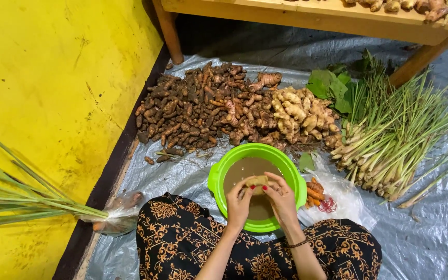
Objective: Washing and scrubbing ginger or turmeric roots in a bowl of water to remove soil and debris.
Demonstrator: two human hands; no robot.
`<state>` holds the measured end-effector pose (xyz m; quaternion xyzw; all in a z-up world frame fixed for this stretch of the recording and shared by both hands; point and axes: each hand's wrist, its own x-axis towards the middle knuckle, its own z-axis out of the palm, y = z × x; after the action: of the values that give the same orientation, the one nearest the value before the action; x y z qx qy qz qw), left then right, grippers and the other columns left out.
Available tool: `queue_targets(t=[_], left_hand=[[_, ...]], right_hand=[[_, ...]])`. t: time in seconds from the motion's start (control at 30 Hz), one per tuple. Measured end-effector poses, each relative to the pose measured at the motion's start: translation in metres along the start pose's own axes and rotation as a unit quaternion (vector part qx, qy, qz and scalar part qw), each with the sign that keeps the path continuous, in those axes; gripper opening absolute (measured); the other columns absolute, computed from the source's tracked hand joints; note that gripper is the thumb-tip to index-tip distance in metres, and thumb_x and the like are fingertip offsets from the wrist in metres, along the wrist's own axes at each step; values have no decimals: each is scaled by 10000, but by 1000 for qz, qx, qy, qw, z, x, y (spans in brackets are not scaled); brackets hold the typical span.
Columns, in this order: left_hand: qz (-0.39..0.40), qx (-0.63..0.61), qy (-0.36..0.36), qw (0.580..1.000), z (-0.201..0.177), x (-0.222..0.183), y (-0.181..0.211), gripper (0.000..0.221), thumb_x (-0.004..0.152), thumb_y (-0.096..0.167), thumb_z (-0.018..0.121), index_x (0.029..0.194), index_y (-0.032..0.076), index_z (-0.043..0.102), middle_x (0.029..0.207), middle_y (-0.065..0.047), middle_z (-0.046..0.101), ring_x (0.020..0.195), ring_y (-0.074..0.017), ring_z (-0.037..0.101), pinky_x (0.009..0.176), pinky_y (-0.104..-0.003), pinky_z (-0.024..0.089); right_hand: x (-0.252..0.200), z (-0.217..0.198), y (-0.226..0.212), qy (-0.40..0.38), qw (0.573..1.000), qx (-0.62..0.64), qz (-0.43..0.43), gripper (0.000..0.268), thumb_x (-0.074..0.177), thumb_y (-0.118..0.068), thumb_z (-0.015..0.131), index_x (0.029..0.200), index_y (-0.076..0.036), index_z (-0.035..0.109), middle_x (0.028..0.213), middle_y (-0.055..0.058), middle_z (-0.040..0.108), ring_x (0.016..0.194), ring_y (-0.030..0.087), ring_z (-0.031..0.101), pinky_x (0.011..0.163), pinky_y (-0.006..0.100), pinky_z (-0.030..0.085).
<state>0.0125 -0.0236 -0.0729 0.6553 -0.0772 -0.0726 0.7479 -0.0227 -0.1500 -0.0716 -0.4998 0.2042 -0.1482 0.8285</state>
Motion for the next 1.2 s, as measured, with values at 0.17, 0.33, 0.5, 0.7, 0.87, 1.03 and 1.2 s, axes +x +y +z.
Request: queue_targets(t=[0.17,0.33,0.5,0.7,0.87,1.03,1.2], left_hand=[[-52,0,18,998,-2,12,-17,271,946,130,637,1193,43,703,1116,-121,733,1001,-210,696,930,-331,575],[-100,70,-57,991,16,17,-18,349,880,22,694,1221,83,654,1086,-112,754,914,-196,742,812,-244,661],[76,335,-59,937,24,28,-37,255,876,309,733,1064,137,738,1094,-27,699,1088,-217,514,994,-405,400],[88,310,-274,906,13,90,-33,561,801,600,670,1177,186,620,1506,10,431,1384,-251,346,1132,-503,300],[204,190,-130,952,6,179,-27,211,1006,156,467,989,68,658,1213,-94,653,1050,-229,629,935,-349,538],[283,310,61,906,-20,301,-52,149,934,-22,495,962,69,610,983,-62,630,928,-196,574,893,-319,495],[271,485,59,829,-50,349,-67,353,879,-95,521,1210,17,572,1311,-127,580,1244,-326,524,1114,-467,374]], right_hand=[[15,-14,-3,15,999,4,38,462,929,-61,593,1387,-29,543,1252,149,640,1103,256,642,1000,392,539],[24,-6,3,-69,991,15,109,520,1013,-270,336,1491,-85,424,1527,141,489,1383,281,472,1165,498,407],[21,-6,-3,-71,967,153,189,618,922,-42,458,1530,20,368,1534,253,461,1362,383,464,1169,486,371],[35,-17,-8,-31,964,180,193,651,920,11,449,1555,-102,362,1482,306,484,1268,422,524,1028,542,469],[43,-62,23,-36,980,144,130,563,968,-74,440,1521,-15,352,1443,291,510,1102,408,633,881,454,577],[56,-87,43,27,982,110,150,539,971,-83,429,1506,-29,394,1396,277,563,982,345,649,775,420,565],[61,-72,34,49,981,89,166,599,869,-187,584,1407,57,482,1280,288,617,930,361,642,749,411,503]])
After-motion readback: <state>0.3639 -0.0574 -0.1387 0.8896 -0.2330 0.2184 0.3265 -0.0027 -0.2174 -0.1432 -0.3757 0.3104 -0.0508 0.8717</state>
